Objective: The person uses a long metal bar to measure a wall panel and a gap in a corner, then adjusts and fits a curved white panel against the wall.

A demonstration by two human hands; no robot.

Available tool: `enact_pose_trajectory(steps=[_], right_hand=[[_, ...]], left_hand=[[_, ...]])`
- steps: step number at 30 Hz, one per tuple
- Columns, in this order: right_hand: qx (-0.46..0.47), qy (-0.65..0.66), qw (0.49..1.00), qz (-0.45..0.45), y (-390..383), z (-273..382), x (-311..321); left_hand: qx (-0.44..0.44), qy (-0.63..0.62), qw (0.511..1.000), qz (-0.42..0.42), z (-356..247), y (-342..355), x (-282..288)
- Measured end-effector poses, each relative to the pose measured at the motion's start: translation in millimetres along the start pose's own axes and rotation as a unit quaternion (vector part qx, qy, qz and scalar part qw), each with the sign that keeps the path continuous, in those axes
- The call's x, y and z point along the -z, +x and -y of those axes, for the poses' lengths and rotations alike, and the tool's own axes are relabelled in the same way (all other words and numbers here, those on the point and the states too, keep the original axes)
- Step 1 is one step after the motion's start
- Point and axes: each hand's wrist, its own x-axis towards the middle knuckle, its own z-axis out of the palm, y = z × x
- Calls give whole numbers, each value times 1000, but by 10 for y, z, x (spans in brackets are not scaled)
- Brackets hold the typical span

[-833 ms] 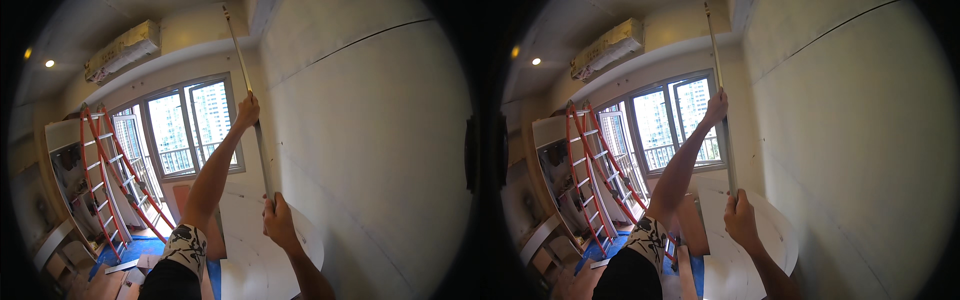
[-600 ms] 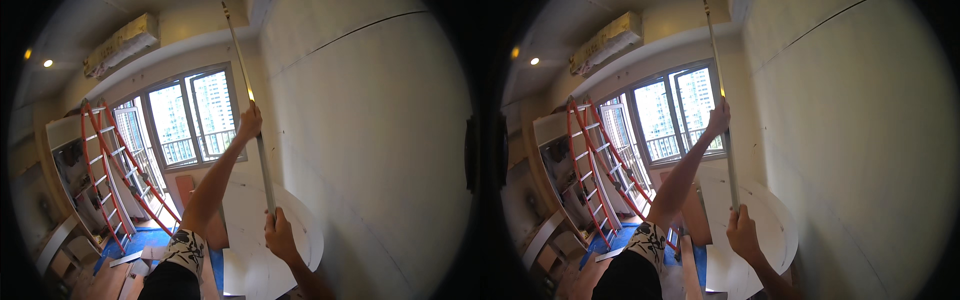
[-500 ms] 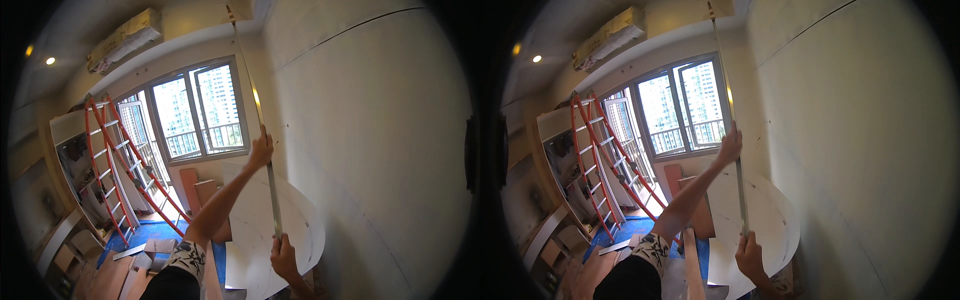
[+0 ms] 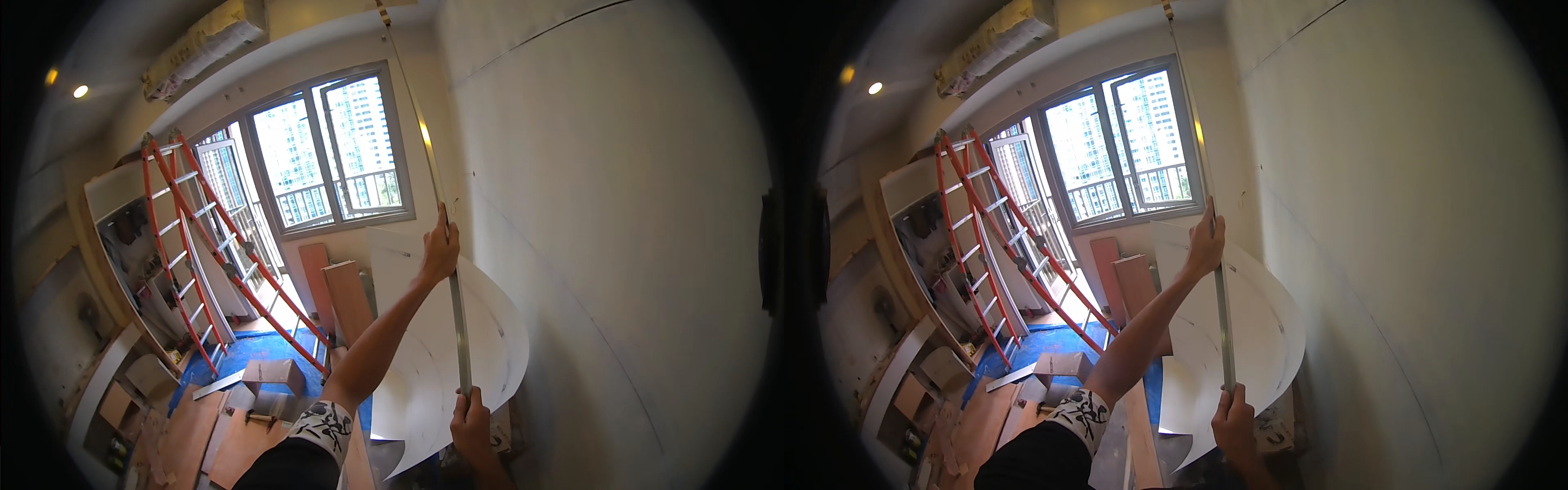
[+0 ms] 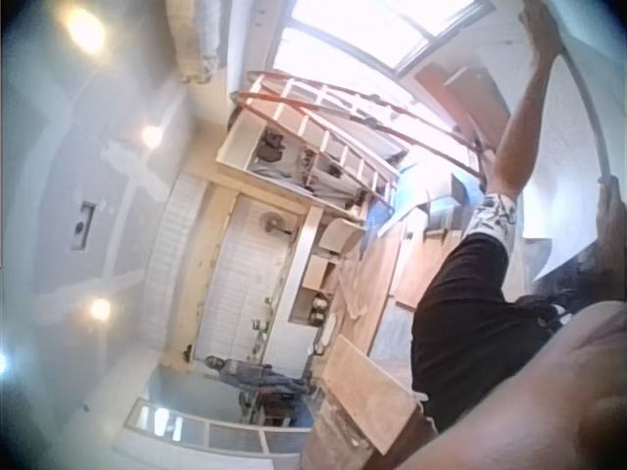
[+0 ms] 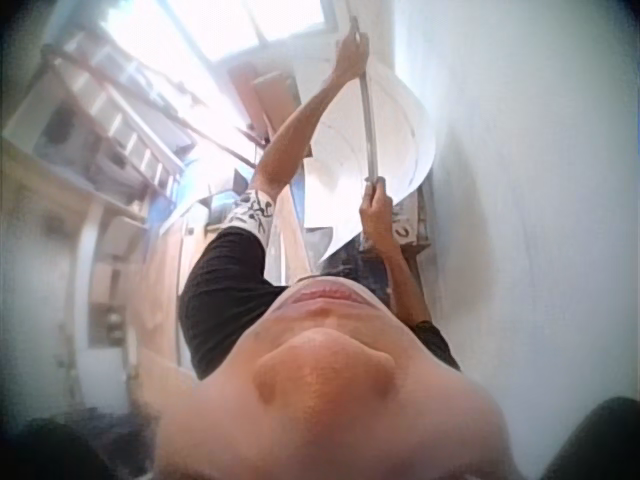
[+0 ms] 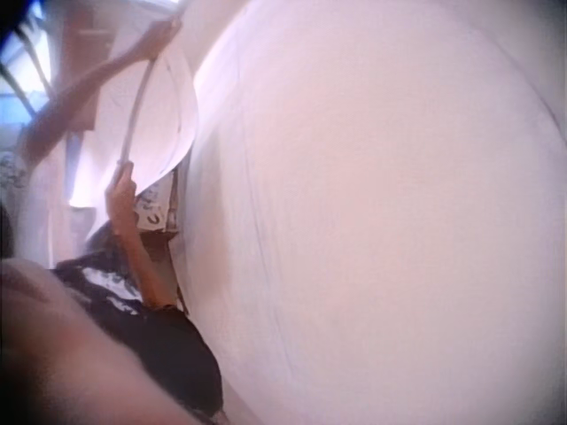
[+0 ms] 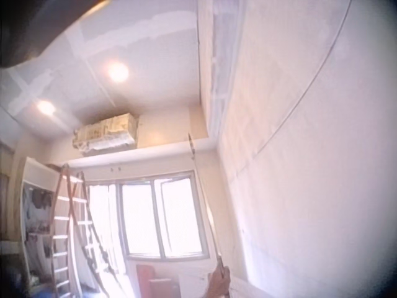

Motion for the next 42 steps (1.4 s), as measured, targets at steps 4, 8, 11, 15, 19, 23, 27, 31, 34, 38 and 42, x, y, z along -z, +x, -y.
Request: enact_pose_trajectory(steps=[4, 8, 11, 15, 19, 23, 27, 31, 34, 38, 42], right_hand=[[15, -14, 1000, -8, -302, -285, 66], [37, -27, 999, -8, -661, -420, 70], [58, -6, 998, -35, -507, -239, 107], [-14, -20, 1000, 19, -320, -170, 108], [126, -70, 985, -93, -666, -1031, -193], [141, -83, 977, -137, -816, -1142, -240], [70, -42, 995, -65, -793, -1148, -144], [148, -86, 976, -134, -860, -1102, -151], [111, -77, 986, -101, -916, -1030, -108], [32, -42, 997, -50, -931, -941, -22], [62, -47, 994, -71, -945, -811, 46]], left_hand=[[50, -37, 997, 42, -121, -436, -117], [75, -65, 994, 52, -61, -896, -139], [47, -67, 996, 47, -94, -618, -130], [49, -56, 997, 27, -122, -423, -87], [74, -57, 994, 48, -17, -912, -197], [94, -92, 989, 61, -110, -971, -213], [91, -87, 991, 48, -140, -1026, -217], [101, -68, 991, 64, -143, -1098, -190], [110, -74, 989, 67, -206, -1070, -139], [104, -79, 990, 55, -233, -1098, -129], [106, -86, 988, 69, -297, -1022, -137]])
